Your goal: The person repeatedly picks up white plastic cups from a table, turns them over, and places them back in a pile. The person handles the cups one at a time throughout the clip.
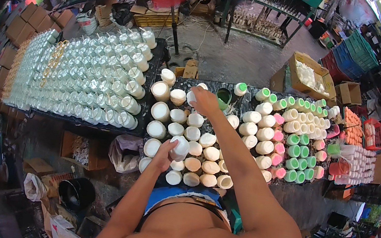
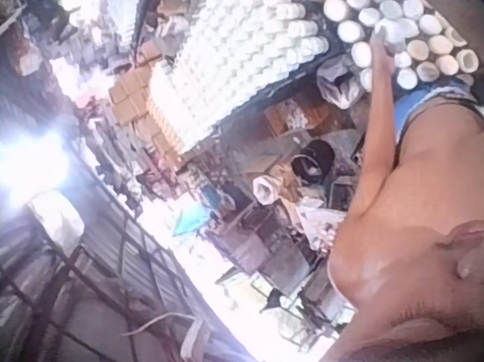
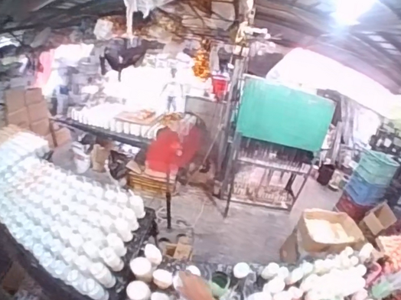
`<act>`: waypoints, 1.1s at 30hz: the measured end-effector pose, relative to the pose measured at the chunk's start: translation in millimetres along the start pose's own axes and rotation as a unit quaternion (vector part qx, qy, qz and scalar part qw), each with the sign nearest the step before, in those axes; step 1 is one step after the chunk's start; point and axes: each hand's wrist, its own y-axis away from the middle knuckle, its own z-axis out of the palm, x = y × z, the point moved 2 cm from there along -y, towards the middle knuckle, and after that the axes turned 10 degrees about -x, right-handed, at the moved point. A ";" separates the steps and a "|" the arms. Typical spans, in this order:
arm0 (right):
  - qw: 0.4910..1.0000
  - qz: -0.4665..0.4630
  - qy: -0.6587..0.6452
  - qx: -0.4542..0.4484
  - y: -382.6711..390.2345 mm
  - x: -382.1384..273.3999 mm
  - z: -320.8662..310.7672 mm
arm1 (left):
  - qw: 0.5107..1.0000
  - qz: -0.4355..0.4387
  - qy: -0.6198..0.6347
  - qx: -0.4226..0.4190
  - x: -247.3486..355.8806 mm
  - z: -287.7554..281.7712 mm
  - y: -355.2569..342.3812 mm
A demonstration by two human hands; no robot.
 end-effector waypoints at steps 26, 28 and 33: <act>0.965 0.094 -0.243 -0.015 6.3 -41.8 -1.2 | 0.991 0.051 0.127 -0.009 24.2 -9.4 -10.2; 0.932 0.131 -0.315 -0.125 71.6 -29.0 32.8 | 0.991 0.064 0.115 -0.020 29.4 5.1 -22.2; 0.678 0.217 -0.703 -0.006 161.1 -51.1 54.7 | 0.995 0.016 -0.008 -0.100 33.9 31.6 -36.6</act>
